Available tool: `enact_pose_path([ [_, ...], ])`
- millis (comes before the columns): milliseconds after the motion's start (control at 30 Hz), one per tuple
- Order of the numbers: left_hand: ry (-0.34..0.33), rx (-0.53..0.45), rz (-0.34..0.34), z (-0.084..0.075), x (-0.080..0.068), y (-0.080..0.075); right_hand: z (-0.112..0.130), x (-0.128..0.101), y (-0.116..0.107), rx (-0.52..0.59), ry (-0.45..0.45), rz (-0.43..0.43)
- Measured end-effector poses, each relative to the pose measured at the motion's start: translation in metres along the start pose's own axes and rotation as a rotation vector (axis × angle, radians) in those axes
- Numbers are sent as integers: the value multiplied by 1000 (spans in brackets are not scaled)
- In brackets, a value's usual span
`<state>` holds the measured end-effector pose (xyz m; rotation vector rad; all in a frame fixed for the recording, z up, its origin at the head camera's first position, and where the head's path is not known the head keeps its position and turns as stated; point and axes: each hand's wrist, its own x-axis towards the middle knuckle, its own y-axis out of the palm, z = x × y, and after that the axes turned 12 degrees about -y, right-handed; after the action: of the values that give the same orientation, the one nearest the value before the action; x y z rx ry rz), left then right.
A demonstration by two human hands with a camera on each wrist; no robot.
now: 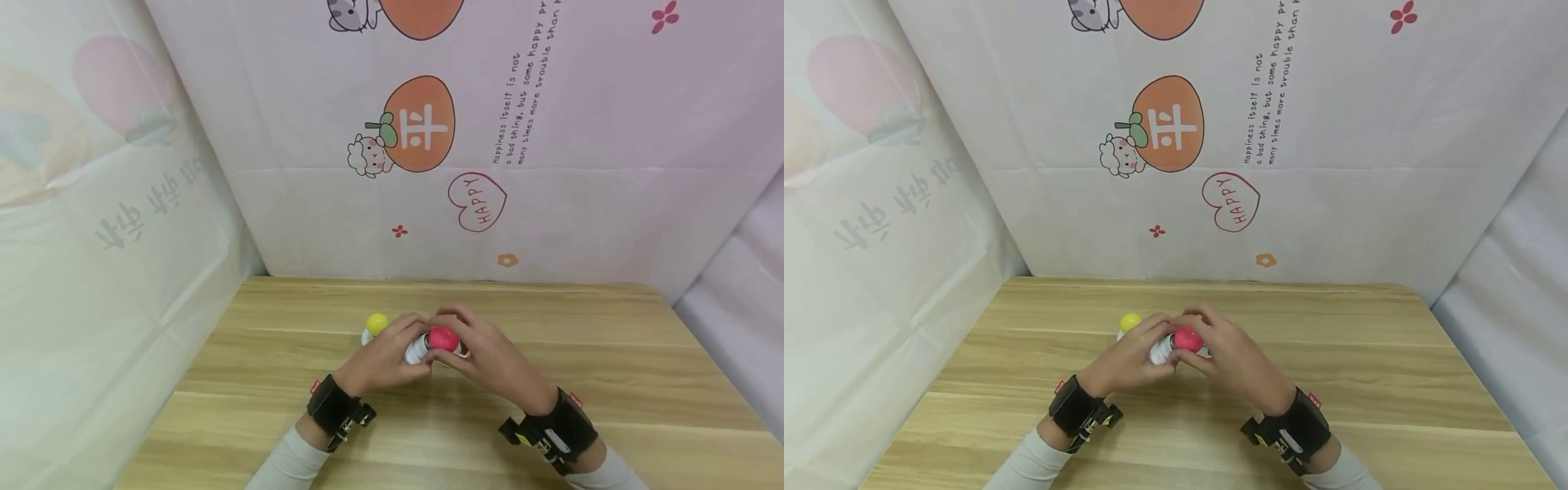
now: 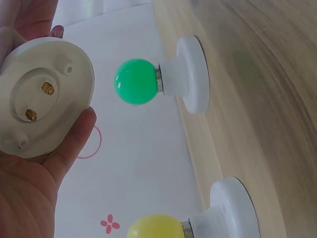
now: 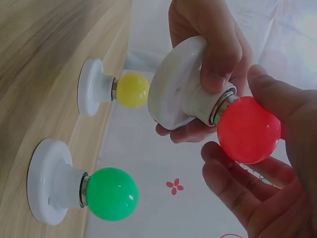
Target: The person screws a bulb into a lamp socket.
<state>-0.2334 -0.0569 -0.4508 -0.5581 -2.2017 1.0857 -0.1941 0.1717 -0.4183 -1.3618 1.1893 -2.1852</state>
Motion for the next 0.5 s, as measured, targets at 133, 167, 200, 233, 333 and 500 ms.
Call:
enact_pose_path([
  [133, 9, -3, -1, 0, 0, -1, 0, 0, -2, 32, -68, -4],
  [167, 11, -5, -4, 0, 0, -1, 0, -1, -3, 41, -72, 1],
  [200, 12, -6, -8, 0, 0, -1, -1, -1, -3, 48, -77, 4],
  [233, 13, -8, -9, 0, 0, -1, -1, -1, -4, 55, -80, 7],
  [333, 12, -14, -12, 0, 1, -1, 0, -1, -6, 76, -81, 18],
  [500, 17, -12, -10, 0, 1, -1, -1, -1, -8, 94, -74, 24],
])
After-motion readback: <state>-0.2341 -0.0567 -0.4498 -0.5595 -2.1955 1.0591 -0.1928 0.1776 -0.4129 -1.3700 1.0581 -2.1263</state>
